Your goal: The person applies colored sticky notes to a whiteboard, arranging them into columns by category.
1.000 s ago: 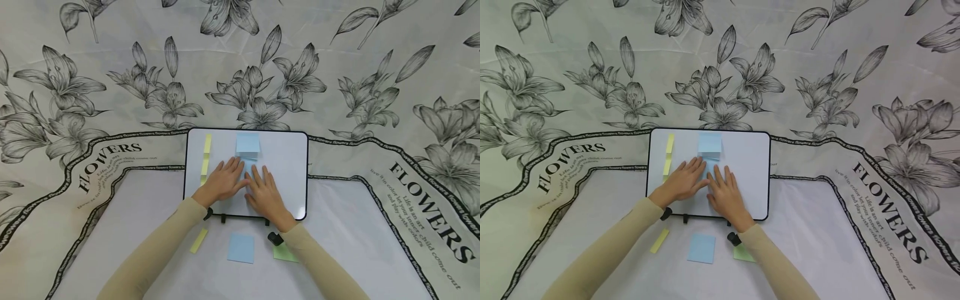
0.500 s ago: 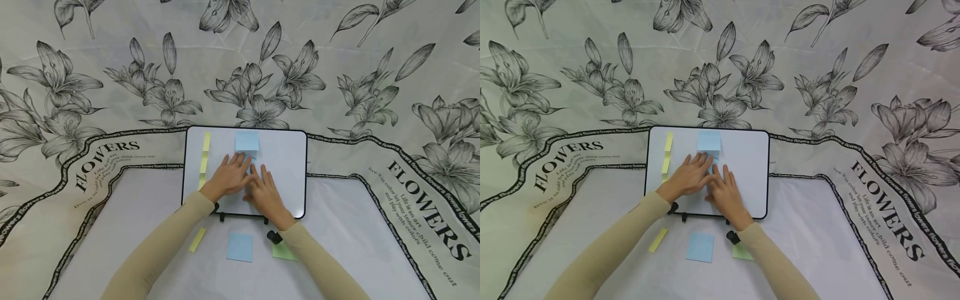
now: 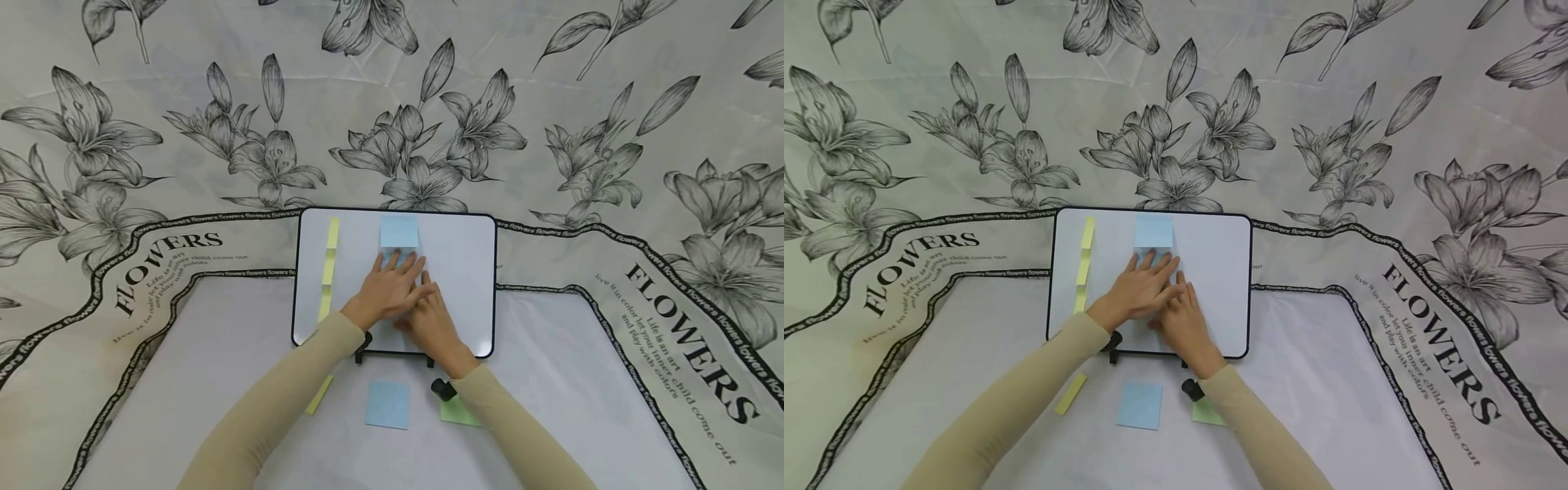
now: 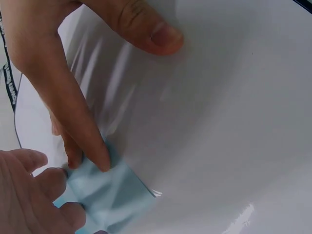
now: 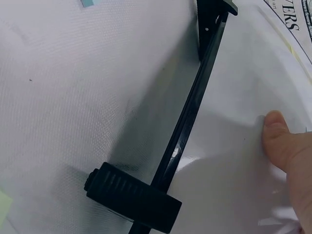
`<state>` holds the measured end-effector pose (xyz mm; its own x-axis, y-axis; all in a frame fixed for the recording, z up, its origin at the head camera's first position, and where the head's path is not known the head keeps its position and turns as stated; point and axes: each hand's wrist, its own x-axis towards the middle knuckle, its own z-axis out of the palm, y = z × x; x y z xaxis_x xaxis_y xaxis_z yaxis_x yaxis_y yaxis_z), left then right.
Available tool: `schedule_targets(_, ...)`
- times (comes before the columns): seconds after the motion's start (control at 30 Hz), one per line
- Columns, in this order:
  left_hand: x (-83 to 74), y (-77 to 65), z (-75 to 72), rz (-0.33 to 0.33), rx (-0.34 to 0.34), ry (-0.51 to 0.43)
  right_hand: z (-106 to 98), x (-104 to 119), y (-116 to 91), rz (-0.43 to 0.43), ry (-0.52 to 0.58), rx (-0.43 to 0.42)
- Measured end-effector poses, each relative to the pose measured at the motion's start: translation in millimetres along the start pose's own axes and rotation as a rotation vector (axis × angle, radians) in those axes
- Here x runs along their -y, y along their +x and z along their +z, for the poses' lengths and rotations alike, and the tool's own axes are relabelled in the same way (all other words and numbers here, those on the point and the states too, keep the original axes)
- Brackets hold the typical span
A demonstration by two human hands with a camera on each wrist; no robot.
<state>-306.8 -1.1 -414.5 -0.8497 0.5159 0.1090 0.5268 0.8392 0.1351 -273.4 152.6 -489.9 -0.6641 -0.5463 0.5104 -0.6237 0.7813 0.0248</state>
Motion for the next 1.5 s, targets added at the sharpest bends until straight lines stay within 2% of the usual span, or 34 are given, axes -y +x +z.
schedule_targets(0.27, 9.2, -7.2, 2.3, -0.043, 0.027, 0.000, -1.0, 2.2, 1.7, 0.006, -0.056, 0.000)
schedule_targets(0.57, 26.7, -20.5, -1.3, -0.106, 0.059, 0.028, -0.1, -0.8, 2.1, -0.018, -0.079, -0.077)
schedule_targets(0.8, 32.3, -30.2, -4.9, -0.137, 0.044, 0.030, -2.0, -2.8, 1.3, -0.005, -0.072, -0.021)
schedule_targets(0.93, 34.5, -33.6, -4.3, -0.116, 0.029, 0.035, -6.7, -3.1, 0.6, -0.001, -0.036, -0.005)
schedule_targets(1.1, 36.7, -44.6, -1.7, -0.075, 0.016, 0.095, -10.3, -3.5, -3.8, -0.020, 0.017, -0.063)
schedule_targets(1.3, 34.1, -72.4, 11.6, -0.005, -0.040, 0.124, -14.3, 1.8, -19.1, -0.006, 0.112, -0.130)
schedule_targets(1.5, 26.3, -102.1, 33.2, 0.049, -0.113, 0.105, -20.6, 10.5, -39.9, 0.074, 0.194, -0.106)
